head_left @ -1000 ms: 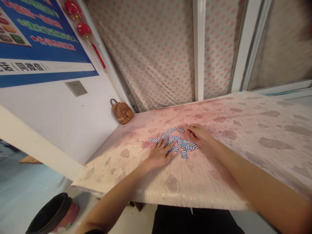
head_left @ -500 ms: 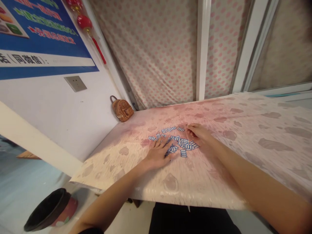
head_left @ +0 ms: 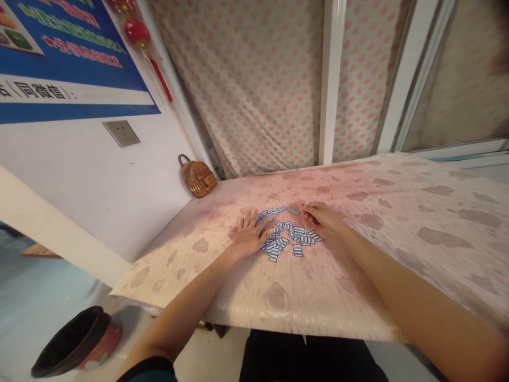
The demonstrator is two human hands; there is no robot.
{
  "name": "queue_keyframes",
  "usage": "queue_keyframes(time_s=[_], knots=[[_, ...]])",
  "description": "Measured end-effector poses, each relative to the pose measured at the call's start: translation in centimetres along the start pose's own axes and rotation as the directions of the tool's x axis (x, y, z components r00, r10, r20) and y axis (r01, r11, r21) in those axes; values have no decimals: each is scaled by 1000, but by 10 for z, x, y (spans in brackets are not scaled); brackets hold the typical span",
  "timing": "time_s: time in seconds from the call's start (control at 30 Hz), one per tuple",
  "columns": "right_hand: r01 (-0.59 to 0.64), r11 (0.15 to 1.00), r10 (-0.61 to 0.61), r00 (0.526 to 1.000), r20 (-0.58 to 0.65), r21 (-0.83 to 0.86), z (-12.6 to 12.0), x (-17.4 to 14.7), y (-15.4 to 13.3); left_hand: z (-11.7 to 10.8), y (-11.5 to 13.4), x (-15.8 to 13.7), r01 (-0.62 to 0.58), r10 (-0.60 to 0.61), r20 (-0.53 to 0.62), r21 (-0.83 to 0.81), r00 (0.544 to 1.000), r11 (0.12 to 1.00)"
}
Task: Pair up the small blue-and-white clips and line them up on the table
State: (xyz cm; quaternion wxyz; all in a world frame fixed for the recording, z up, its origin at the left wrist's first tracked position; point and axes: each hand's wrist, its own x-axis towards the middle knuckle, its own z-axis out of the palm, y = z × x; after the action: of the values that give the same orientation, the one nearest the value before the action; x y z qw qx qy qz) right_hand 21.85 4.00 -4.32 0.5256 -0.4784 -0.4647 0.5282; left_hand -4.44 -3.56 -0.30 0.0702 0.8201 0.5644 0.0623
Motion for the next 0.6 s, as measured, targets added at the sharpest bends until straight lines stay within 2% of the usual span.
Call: queue_keyframes(time_s=[0.17, 0.4, 0.6], knots=[[-28, 999, 28, 1000, 11, 27, 2, -2, -4, 2, 12, -32, -108, 109, 37, -22, 993, 994], [-20, 1000, 20, 1000, 17, 9, 0, -1, -4, 4, -1, -3, -16, 15, 49, 25, 999, 1000], [20, 1000, -20, 1000, 4, -2, 0, 1, 1, 9, 21, -1, -166, 169, 143, -30, 975, 986]])
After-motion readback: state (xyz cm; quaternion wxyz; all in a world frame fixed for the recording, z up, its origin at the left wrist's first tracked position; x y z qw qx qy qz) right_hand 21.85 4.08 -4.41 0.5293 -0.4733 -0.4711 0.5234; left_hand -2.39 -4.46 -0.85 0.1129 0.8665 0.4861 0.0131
